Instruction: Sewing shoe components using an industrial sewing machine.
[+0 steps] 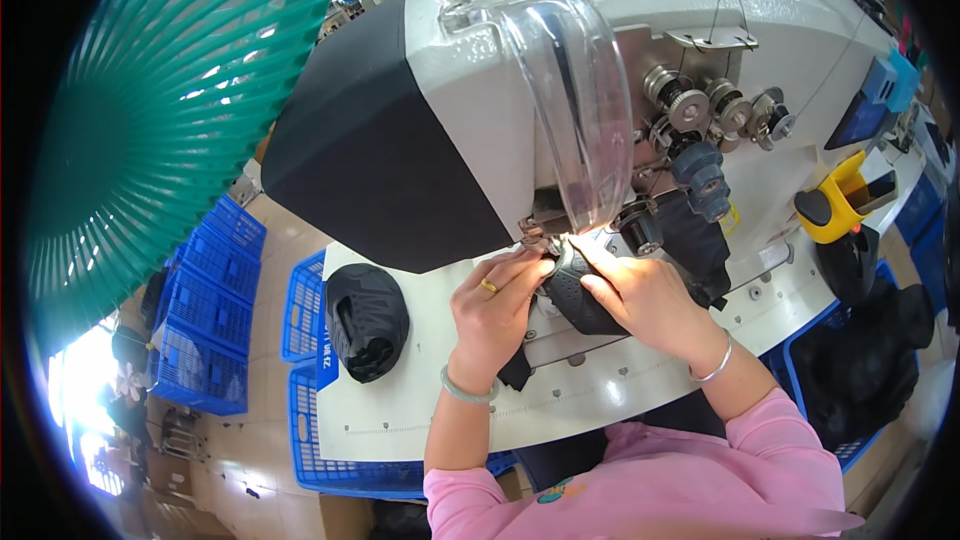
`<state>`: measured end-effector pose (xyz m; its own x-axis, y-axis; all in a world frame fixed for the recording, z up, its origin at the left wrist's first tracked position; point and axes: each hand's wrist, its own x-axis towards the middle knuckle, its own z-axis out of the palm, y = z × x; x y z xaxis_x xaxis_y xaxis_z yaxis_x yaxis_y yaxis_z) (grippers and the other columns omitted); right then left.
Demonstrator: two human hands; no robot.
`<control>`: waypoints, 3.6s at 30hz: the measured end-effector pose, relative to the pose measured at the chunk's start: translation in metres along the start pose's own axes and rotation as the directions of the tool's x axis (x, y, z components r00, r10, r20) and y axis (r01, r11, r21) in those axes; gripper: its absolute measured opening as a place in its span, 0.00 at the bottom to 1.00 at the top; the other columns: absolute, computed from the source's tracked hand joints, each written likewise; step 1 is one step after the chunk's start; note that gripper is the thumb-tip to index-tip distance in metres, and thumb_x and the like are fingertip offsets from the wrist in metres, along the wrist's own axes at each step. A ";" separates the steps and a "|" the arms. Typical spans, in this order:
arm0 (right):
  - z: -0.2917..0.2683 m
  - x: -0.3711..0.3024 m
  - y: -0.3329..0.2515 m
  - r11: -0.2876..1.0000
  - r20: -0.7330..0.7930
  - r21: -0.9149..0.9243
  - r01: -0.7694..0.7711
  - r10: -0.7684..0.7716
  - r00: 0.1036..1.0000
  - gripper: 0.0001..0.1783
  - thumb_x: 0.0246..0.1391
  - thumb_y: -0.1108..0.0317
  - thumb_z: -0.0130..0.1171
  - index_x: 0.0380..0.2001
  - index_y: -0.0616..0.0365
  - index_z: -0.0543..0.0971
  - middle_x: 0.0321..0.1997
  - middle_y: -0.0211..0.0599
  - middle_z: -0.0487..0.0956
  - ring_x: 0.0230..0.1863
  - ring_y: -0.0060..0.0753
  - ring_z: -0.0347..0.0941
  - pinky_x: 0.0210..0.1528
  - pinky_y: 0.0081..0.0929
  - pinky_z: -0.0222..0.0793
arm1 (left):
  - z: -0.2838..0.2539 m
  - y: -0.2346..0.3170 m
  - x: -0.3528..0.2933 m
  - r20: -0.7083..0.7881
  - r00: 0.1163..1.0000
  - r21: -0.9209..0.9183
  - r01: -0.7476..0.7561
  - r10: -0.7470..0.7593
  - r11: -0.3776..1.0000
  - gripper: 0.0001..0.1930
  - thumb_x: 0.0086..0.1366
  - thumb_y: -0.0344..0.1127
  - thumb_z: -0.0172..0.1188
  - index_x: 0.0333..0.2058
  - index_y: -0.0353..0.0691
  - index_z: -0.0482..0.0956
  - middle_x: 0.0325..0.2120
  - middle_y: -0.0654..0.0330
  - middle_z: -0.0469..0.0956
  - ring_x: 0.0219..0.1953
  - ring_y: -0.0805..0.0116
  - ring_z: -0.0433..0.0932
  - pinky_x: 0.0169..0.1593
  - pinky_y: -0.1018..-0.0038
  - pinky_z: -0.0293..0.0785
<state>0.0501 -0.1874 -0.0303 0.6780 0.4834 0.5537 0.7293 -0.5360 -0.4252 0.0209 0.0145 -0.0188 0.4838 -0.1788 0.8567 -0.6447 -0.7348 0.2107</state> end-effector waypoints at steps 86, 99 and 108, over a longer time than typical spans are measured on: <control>0.017 0.033 0.049 0.874 -0.330 -0.407 0.265 -0.411 0.850 0.10 0.28 0.72 0.61 0.21 0.60 0.76 0.31 0.42 0.73 0.39 0.48 0.71 0.41 0.43 0.66 | 0.018 -0.044 -0.004 0.009 0.815 -0.647 0.447 -0.580 0.618 0.14 0.58 0.22 0.57 0.44 0.29 0.76 0.42 0.50 0.79 0.44 0.59 0.78 0.50 0.69 0.70; -0.008 0.018 0.022 0.911 -0.212 -0.373 0.176 -0.269 0.940 0.13 0.40 0.72 0.61 0.34 0.52 0.80 0.42 0.40 0.76 0.47 0.44 0.70 0.50 0.44 0.60 | -0.060 -0.064 0.030 -0.506 0.854 0.350 0.331 -0.120 0.876 0.03 0.59 0.27 0.59 0.30 0.35 0.79 0.28 0.58 0.77 0.32 0.61 0.76 0.33 0.69 0.69; 0.001 0.027 -0.033 0.588 0.120 0.809 0.021 -0.200 0.972 0.16 0.51 0.69 0.61 0.43 0.62 0.78 0.35 0.37 0.78 0.37 0.34 0.74 0.43 0.30 0.69 | -0.074 0.082 0.014 0.084 0.881 0.365 0.407 -0.465 0.837 0.09 0.61 0.35 0.59 0.31 0.33 0.80 0.23 0.54 0.78 0.25 0.58 0.76 0.32 0.70 0.70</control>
<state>0.0442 -0.1559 -0.0023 0.5243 0.6607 0.5372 0.5165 0.2549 -0.8175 -0.0682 0.0001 0.0453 0.7761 0.1290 0.6173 -0.1266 -0.9270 0.3530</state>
